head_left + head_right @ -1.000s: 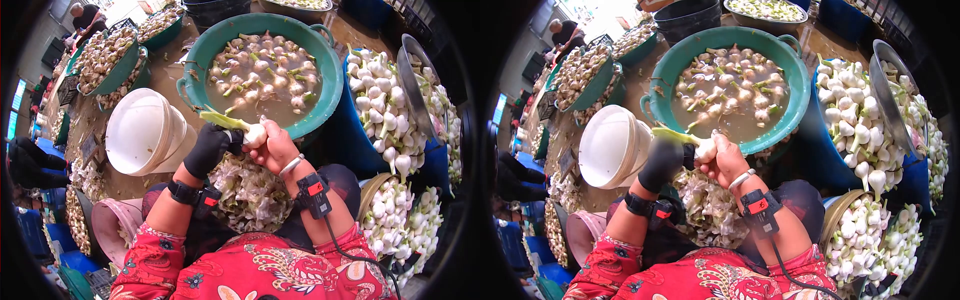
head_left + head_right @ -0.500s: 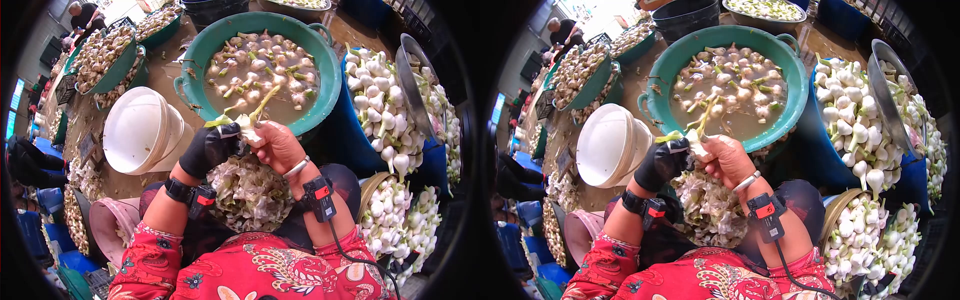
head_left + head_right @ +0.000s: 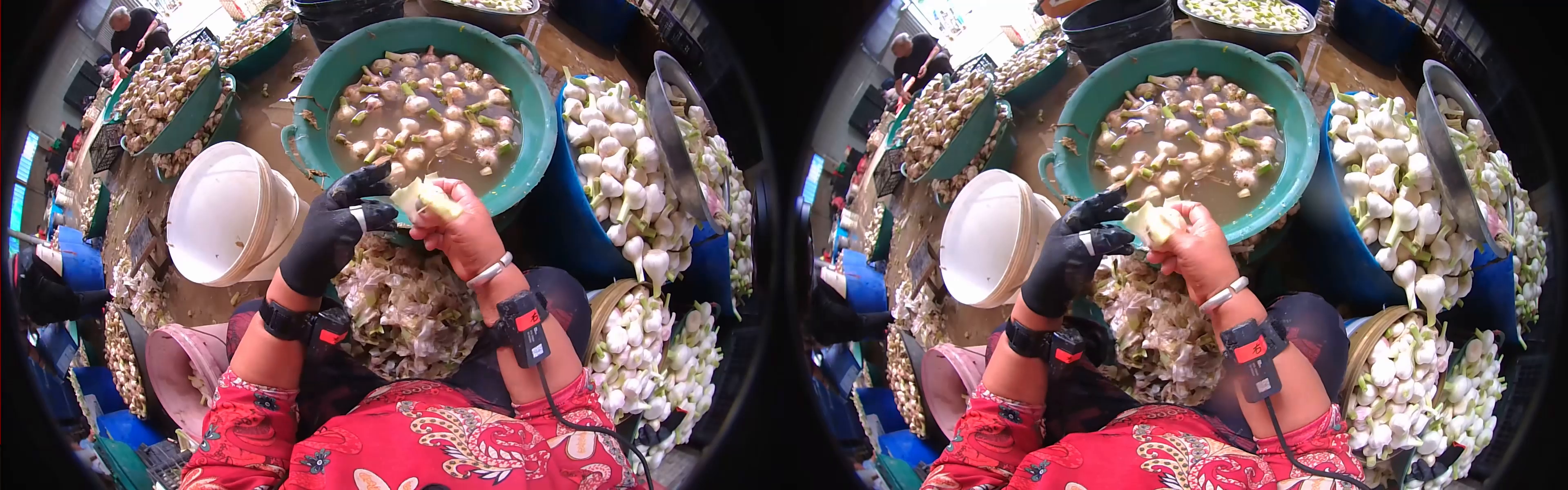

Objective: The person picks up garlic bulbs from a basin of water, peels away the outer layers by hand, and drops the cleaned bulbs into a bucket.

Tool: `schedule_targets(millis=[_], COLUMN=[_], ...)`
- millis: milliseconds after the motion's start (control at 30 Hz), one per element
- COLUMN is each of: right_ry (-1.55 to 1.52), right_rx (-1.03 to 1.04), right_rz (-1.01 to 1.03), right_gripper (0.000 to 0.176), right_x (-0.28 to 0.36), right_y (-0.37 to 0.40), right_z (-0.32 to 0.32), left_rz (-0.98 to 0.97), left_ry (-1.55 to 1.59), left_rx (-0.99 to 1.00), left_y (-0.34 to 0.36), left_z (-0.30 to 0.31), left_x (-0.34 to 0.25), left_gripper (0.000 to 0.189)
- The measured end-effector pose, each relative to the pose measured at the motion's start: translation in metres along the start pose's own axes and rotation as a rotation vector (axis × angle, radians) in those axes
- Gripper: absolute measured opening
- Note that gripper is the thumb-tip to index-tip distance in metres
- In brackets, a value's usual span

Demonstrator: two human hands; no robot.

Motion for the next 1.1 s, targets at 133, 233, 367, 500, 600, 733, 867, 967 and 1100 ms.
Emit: schedule_targets(millis=[133, 233, 367, 500, 600, 733, 867, 967, 1100], right_ry=[0.066, -0.006, -0.457, -0.52, -0.414, -0.085, 0.133, 0.126, -0.262], right_rx=[-0.008, 0.012, -0.093, 0.018, -0.033, 0.031, -0.011, 0.067, 0.226], right_rz=[0.1, 0.021, -0.001, -0.05, -0.022, 0.0, 0.132, 0.088, 0.061], right_gripper=[0.037, 0.034, 0.025, 0.024, 0.028, 0.034, 0.034, 0.026, 0.037], right_x=[-0.001, -0.003, 0.003, 0.015, 0.017, 0.007, -0.003, -0.004, 0.011], right_y=[0.0, 0.001, 0.001, 0.001, 0.002, -0.001, -0.009, -0.008, -0.003], right_z=[-0.005, -0.004, 0.001, 0.005, 0.0, -0.006, 0.002, -0.004, -0.021], left_rz=[-0.022, 0.068, 0.035, 0.043, -0.11, -0.02, -0.096, -0.048, -0.01], left_ry=[-0.174, -0.012, 0.134, -0.185, -0.847, -0.22, -0.322, -0.461, 0.021], left_rx=[-0.042, 0.017, -0.008, -0.037, -0.086, -0.123, -0.103, -0.126, 0.013], left_y=[-0.001, 0.0, 0.007, -0.002, 0.007, 0.012, 0.009, 0.007, 0.009], left_z=[-0.01, -0.006, 0.016, 0.044, 0.005, 0.005, -0.001, 0.002, 0.02], left_x=[0.003, 0.007, -0.006, 0.016, 0.02, -0.005, -0.008, -0.003, -0.006], left_gripper=[0.039, 0.032, 0.029, 0.033, 0.038, 0.037, 0.031, 0.014, 0.016])
Point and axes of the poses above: each hand's wrist, its own y-axis away from the middle knuckle, its own z-axis out of the back of the hand, x = y × z, the point moved 7 cm from there along -y, towards the middle knuckle, and after that the axes turned 14 degrees about z, right-handed, at the moved point
